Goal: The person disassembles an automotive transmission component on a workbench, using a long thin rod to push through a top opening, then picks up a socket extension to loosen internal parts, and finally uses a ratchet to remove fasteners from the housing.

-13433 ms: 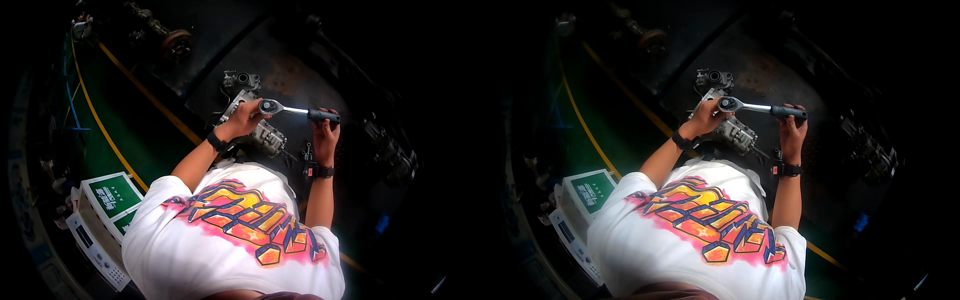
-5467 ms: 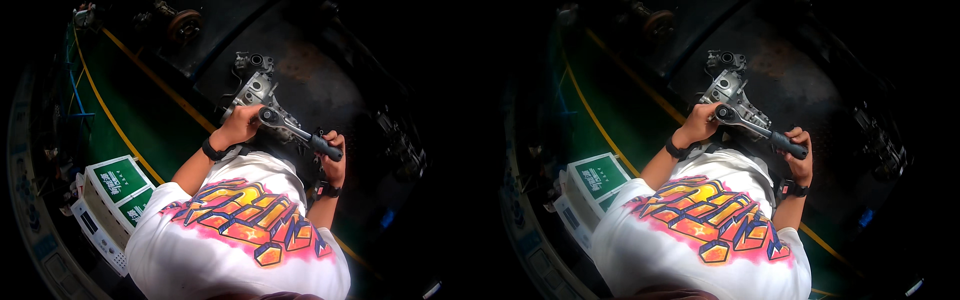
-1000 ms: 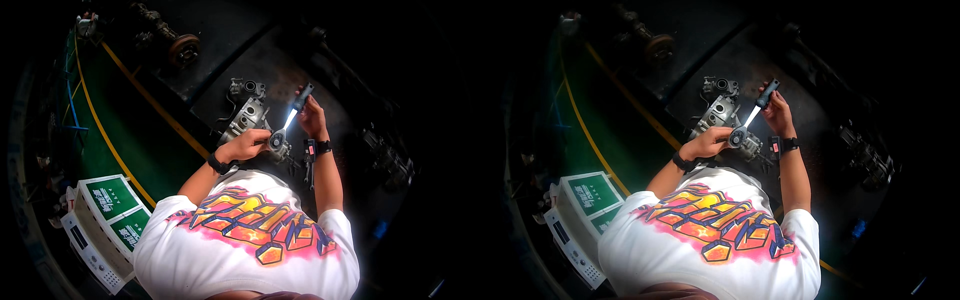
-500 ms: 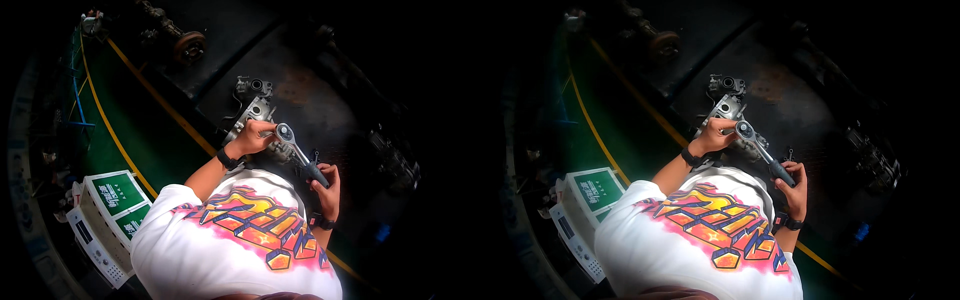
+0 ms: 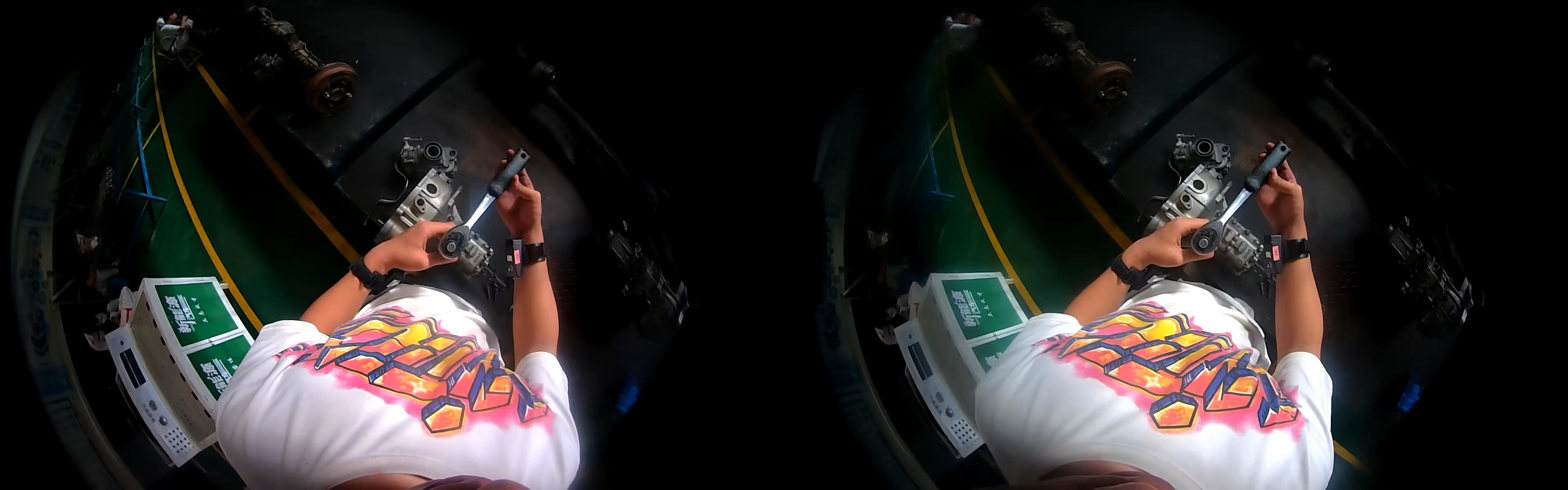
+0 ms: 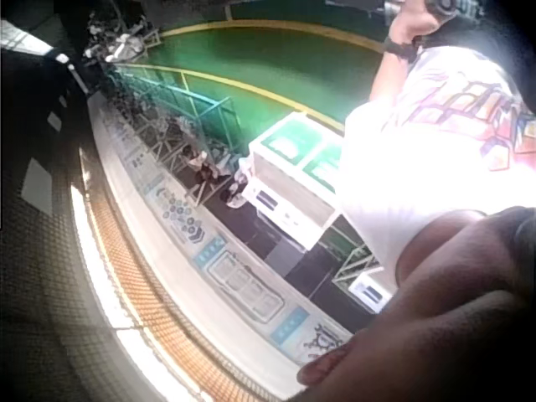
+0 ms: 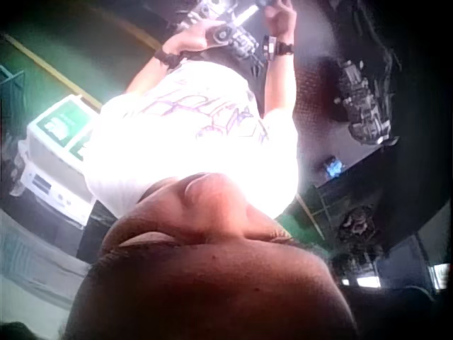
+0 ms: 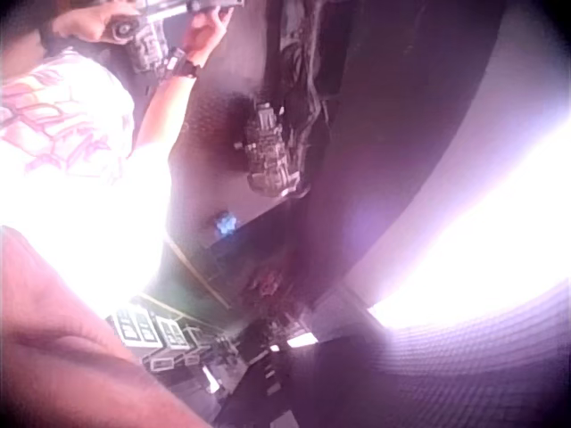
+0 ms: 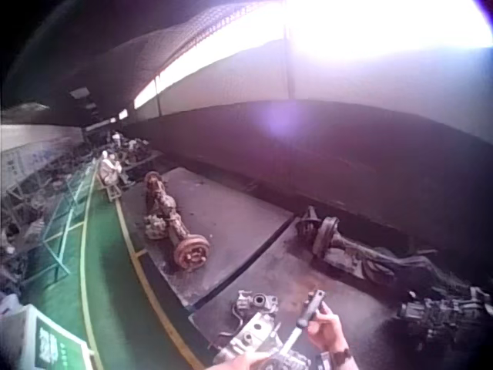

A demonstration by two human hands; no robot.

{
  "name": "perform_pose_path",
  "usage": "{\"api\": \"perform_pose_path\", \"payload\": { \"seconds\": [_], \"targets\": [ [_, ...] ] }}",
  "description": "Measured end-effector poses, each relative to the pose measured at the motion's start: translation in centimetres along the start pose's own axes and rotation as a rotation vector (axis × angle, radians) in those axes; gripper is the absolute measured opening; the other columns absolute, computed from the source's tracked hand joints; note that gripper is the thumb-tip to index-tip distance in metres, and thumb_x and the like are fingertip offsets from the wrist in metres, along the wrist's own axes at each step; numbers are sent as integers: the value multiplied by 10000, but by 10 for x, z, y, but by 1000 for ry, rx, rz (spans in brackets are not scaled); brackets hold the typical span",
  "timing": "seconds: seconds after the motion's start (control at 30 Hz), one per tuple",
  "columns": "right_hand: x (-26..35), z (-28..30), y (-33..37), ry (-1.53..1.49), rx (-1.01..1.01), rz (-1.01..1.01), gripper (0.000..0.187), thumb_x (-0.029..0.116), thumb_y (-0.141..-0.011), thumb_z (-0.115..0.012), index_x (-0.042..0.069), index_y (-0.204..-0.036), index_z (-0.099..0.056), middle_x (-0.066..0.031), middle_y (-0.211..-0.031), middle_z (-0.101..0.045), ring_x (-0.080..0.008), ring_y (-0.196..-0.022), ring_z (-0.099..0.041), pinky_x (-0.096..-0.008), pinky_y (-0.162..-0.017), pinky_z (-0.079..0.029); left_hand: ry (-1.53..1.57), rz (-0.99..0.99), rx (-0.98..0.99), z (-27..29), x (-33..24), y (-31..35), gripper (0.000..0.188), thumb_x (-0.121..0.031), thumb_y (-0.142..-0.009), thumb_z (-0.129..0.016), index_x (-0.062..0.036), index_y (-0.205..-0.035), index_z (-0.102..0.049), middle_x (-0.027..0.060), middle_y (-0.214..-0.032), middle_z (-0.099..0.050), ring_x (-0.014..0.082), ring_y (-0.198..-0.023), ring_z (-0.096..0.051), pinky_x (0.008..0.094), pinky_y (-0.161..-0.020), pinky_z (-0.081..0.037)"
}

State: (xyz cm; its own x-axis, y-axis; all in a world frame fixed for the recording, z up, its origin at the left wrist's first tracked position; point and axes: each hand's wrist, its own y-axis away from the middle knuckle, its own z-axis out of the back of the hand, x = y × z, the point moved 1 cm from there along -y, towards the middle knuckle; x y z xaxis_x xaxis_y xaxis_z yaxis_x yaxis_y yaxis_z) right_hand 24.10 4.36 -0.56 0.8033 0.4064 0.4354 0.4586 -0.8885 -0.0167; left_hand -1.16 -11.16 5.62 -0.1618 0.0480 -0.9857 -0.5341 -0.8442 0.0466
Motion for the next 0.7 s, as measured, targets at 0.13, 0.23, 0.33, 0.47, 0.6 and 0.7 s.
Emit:
{"api": "perform_pose_path", "payload": {
  "seconds": [0.13,0.23,0.33,0.47,0.6,0.7],
  "targets": [
    [-12,2,-26,-28,73,-56,720,10,-948,-770,46,-1622,-521,-97,-1431,-676,-271,-1392,-615,-418,-1136,-526,175,-59,-15,-5,4,0,206,-14,-1015,-776,2,-1218,-745,86,-1131,-801,196,-1113,-742,369,-1037,-575],
    [-7,11,-5,-29,14,11,674,1,-958,-757,54,-1594,-540,-101,-1429,-673,-275,-1375,-622,-427,-1146,-519,141,-52,-29,3,5,-2,211,2,-1026,-754,6,-1237,-774,102,-1155,-821,202,-1122,-759,381,-1049,-585],
    [6,31,44,4,-69,122,616,-11,-982,-727,71,-1566,-549,-108,-1441,-659,-279,-1356,-628,-429,-1167,-504,138,-75,-48,8,11,-3,247,10,-1023,-755,-3,-1267,-793,111,-1168,-832,198,-1111,-768,366,-1031,-597],
    [17,-35,129,351,-215,257,481,-66,-886,-837,85,-1270,-589,-83,-1242,-669,-229,-1212,-651,-387,-1108,-526,60,-94,-265,23,14,-2,269,26,-930,-858,-4,-1196,-828,73,-1065,-850,139,-1000,-779,326,-959,-611],
    [6,-70,193,1058,-332,264,562,26,-724,-1024,88,-1041,-565,-73,-1112,-670,-167,-1056,-651,-312,-965,-527,-13,-163,-367,26,15,-5,282,9,-917,-868,3,-1196,-821,97,-1096,-862,161,-1044,-810,318,-925,-620],
    [-1,-68,206,1099,-367,306,551,11,-733,-1018,82,-1060,-581,-83,-1136,-676,-164,-1065,-651,-317,-980,-535,-50,-158,-419,18,14,-7,280,-1,-903,-885,2,-1176,-823,95,-1082,-862,156,-1034,-810,324,-925,-622]
  ]
}}
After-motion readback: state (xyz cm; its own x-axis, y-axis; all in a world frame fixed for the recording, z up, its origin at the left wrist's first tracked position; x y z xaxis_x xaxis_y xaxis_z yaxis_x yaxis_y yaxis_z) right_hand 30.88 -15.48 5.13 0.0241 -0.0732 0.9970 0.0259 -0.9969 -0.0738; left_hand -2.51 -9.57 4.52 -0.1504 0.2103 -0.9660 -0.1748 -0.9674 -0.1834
